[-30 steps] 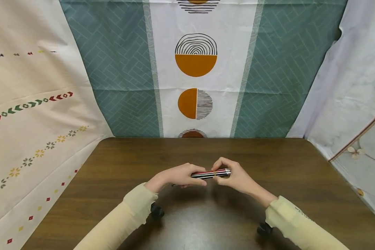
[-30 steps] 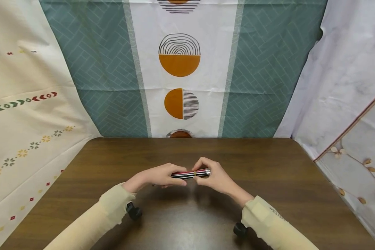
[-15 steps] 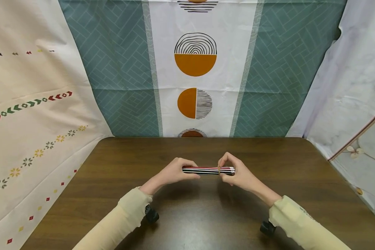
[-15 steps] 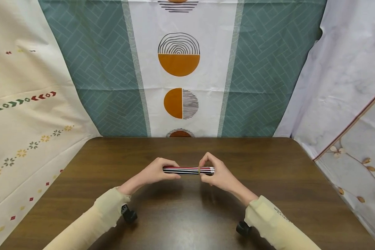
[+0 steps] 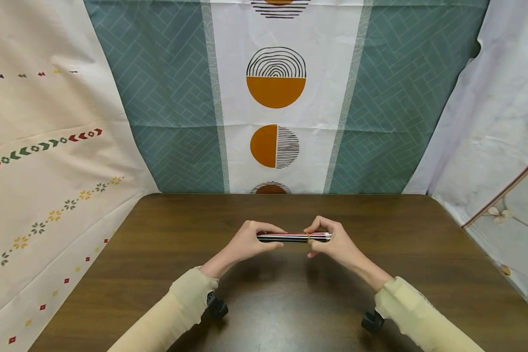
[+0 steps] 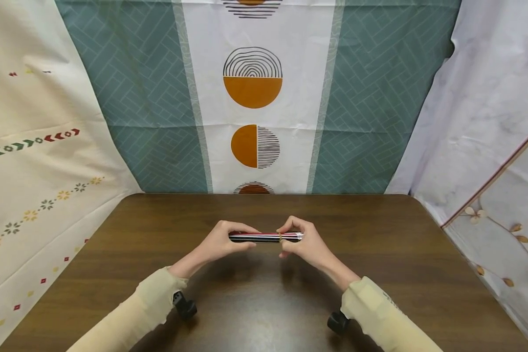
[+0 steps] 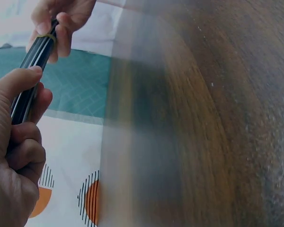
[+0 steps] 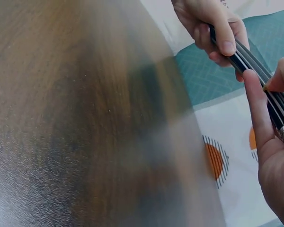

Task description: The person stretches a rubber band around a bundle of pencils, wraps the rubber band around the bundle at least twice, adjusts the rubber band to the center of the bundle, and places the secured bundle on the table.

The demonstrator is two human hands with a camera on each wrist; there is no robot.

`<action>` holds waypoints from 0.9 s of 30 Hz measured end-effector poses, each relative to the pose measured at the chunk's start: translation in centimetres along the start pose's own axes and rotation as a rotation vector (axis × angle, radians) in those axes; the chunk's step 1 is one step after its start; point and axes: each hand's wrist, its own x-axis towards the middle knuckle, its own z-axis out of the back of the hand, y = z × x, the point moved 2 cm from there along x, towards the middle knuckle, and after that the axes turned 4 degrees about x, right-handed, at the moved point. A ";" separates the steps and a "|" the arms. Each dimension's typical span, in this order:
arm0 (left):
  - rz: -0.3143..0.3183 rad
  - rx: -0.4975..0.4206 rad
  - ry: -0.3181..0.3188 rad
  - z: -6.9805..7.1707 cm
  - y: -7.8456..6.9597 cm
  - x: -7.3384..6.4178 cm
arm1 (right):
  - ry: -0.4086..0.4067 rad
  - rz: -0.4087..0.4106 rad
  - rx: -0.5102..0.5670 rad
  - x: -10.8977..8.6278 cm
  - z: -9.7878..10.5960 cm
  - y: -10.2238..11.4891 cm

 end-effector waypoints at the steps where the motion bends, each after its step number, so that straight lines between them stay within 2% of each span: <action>1: -0.002 0.003 -0.001 0.0 0.0 0.0 | 0.003 -0.012 0.015 -0.1 0.0 0.0; 9: -0.013 0.014 0.013 -0.3 0.2 -0.2 | 0.066 -0.076 0.034 -0.4 0.0 -0.5; 15: -0.022 -0.034 0.049 -0.8 0.3 -0.3 | 0.073 -0.125 -0.036 -0.4 0.1 -0.5; 22: 0.018 -0.088 0.039 -0.7 0.4 0.2 | -0.025 -0.044 -0.130 -0.2 -0.1 -0.2; 27: 0.038 -0.095 0.046 -0.7 0.5 0.3 | -0.047 -0.023 -0.178 0.1 0.0 0.1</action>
